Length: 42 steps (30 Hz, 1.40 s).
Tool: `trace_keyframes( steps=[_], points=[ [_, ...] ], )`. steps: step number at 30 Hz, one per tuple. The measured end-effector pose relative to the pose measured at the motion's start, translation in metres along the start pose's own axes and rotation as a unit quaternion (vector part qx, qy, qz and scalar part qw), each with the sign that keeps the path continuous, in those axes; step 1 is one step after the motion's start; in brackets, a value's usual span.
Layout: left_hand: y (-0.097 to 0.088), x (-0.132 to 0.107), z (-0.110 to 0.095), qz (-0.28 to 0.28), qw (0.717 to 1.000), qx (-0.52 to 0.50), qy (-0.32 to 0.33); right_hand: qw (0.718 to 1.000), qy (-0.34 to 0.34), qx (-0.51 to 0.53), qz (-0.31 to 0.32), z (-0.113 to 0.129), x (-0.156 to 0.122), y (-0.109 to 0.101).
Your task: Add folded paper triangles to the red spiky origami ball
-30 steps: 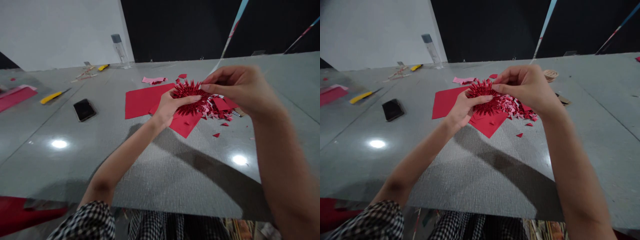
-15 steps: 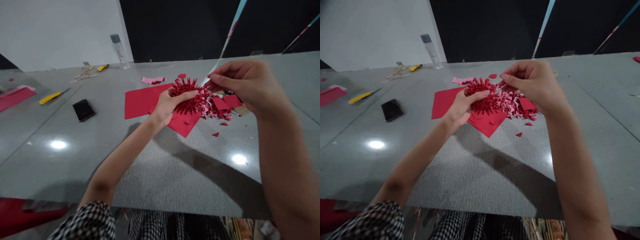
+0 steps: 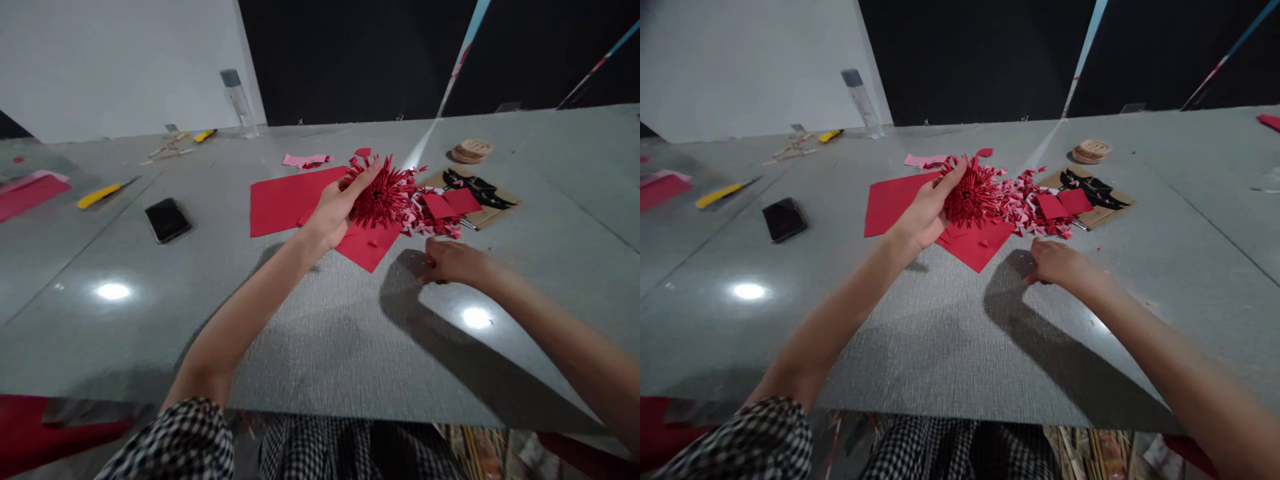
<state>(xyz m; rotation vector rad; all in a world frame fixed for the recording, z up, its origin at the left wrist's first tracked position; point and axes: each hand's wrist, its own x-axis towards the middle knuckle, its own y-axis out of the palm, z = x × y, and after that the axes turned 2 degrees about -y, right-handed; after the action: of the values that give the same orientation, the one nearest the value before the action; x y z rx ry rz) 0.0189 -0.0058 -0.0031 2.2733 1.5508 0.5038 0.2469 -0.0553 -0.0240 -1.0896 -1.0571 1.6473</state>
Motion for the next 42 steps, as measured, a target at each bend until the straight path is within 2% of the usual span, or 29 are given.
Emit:
trace_keyframes(
  steps=[4, 6, 9, 14, 17, 20, 22, 24, 26, 28, 30, 35, 38, 42],
  points=[
    [-0.001, 0.003, 0.003, -0.003, 1.000, -0.004, -0.002, 0.996, 0.049, 0.057, 0.038, -0.014, -0.002, 0.007],
    [-0.001, 0.002, 0.004, -0.013, 1.000, -0.006, -0.005, 0.995, 0.055, 0.075, 0.029, -0.020, 0.002, 0.008],
    [-0.001, -0.001, 0.004, -0.027, 0.999, -0.012, -0.011, 0.995, 0.047, 0.080, -0.024, -0.025, 0.006, 0.010],
    [-0.003, -0.006, 0.006, -0.012, 1.000, -0.015, -0.020, 0.991, 0.023, 0.092, -0.093, -0.024, 0.006, 0.018],
    [-0.002, -0.007, 0.004, -0.032, 0.999, 0.001, -0.019, 0.986, 0.012, 0.112, -0.126, -0.022, 0.009, 0.021],
    [0.001, -0.010, 0.002, -0.035, 0.999, 0.024, -0.007, 0.976, 0.002, 0.145, -0.162, -0.019, 0.013, 0.013],
    [0.002, -0.013, 0.001, -0.028, 0.999, 0.035, 0.003, 0.965, -0.005, 0.172, -0.200, -0.014, 0.015, -0.002],
    [0.004, -0.016, 0.000, -0.022, 0.999, 0.042, 0.008, 0.915, -0.031, 0.295, -0.273, -0.003, 0.014, -0.024],
    [0.004, -0.018, 0.000, -0.017, 0.998, 0.055, 0.007, 0.857, -0.036, 0.413, -0.307, 0.012, 0.011, -0.045],
    [0.005, -0.020, 0.001, -0.016, 0.997, 0.070, 0.008, 0.821, -0.034, 0.474, -0.316, 0.029, 0.009, -0.062],
    [0.005, -0.021, 0.001, -0.016, 0.997, 0.081, 0.009, 0.800, -0.041, 0.501, -0.327, 0.041, 0.008, -0.071],
    [0.005, -0.022, -0.002, -0.013, 0.998, 0.069, -0.008, 0.791, -0.089, 0.526, -0.300, 0.048, 0.015, -0.066],
    [0.003, -0.020, -0.003, -0.011, 0.998, 0.061, -0.014, 0.793, -0.103, 0.536, -0.270, 0.042, 0.022, -0.061],
    [-0.003, -0.017, -0.001, 0.001, 0.997, 0.076, -0.012, 0.803, -0.110, 0.521, -0.269, 0.038, 0.027, -0.058]
  ],
)
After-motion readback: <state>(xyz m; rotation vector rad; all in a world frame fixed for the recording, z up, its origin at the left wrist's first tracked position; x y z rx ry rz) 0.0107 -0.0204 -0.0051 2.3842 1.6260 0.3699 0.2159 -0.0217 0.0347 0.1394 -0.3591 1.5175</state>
